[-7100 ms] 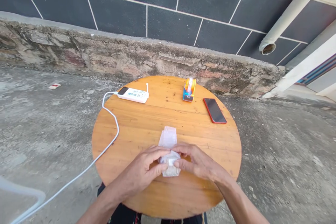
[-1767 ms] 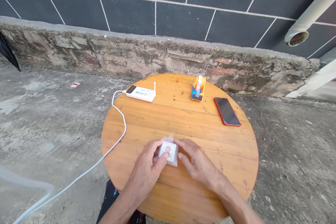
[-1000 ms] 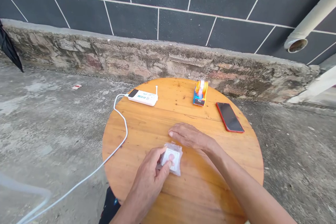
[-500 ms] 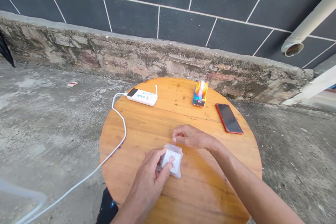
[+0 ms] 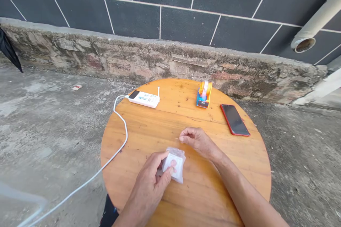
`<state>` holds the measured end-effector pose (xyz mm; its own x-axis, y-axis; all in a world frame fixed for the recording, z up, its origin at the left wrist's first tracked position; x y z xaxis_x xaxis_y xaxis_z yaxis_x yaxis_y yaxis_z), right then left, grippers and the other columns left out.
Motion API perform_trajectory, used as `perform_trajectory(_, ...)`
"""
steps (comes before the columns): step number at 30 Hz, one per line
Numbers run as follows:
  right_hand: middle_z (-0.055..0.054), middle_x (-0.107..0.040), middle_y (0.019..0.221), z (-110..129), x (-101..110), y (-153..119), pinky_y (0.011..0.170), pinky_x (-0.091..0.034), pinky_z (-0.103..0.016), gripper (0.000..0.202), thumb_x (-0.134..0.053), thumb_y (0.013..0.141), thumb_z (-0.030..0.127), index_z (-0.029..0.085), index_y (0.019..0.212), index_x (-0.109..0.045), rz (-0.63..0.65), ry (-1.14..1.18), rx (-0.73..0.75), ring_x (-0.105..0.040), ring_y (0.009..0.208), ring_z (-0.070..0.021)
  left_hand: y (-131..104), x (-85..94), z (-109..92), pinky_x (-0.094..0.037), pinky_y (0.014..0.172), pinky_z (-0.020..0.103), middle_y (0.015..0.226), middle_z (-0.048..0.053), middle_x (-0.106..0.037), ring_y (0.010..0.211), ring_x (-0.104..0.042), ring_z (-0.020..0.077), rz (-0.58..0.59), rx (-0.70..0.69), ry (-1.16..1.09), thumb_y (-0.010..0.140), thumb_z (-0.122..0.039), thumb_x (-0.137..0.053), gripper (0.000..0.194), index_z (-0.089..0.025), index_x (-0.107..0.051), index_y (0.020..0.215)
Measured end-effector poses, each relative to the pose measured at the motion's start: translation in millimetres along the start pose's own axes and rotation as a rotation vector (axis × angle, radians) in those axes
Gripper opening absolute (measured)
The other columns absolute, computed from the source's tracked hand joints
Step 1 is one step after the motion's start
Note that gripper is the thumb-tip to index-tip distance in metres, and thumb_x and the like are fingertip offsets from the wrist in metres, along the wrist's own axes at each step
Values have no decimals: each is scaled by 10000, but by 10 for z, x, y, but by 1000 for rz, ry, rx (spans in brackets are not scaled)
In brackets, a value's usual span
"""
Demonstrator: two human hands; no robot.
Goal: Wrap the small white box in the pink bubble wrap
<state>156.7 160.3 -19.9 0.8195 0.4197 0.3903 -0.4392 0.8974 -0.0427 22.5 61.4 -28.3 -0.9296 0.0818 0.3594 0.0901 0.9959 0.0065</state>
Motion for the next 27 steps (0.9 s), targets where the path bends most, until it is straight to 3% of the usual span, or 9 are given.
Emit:
perform_trajectory(7, -64, -669, 851, 12, -94, -31, 745, -474, -317, 317, -547, 862, 449, 142, 909, -614, 64, 196, -9, -626, 749, -156, -5, 15, -38, -522, 824, 358, 1096, 106, -620, 951, -611, 221, 1, -13, -3, 896, -365, -483, 290, -196, -570, 1115)
perform_trajectory(12, -32, -671, 789, -95, -72, -6, 714, -472, -318, 279, -676, 761, 366, 158, 931, -600, 0, 232, -75, -625, 723, -155, -2, 14, -38, -533, 800, 339, 1095, 102, -624, 933, -620, 215, -7, -23, -16, 892, -364, -501, 278, -200, -577, 1103)
perform_trajectory(18, 9, -618, 726, -143, -37, 15, 687, -456, -295, 188, -639, 739, 250, 158, 896, -589, -51, 228, -45, -587, 655, -122, 3, 4, 2, -536, 789, 337, 1096, 105, -624, 951, -619, 222, -1, 1, -22, 886, -369, -504, 308, -191, -569, 1129)
perform_trajectory(27, 23, -551, 741, -32, -48, -36, 672, -412, -264, 178, -637, 761, 308, 185, 870, -569, -61, 236, 2, -512, 685, -118, -11, -2, -3, -539, 813, 342, 1105, 107, -628, 976, -623, 224, -6, 8, -32, 882, -353, -509, 298, -191, -572, 1123)
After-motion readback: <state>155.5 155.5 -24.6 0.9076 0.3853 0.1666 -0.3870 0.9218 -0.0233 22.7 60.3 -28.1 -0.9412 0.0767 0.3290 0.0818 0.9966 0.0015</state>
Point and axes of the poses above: each hand's wrist, its own y-axis towards the middle knuckle, its own x-axis out of the back of the hand, z = x × y, the point moved 10 cm from there along y, towards the middle knuckle
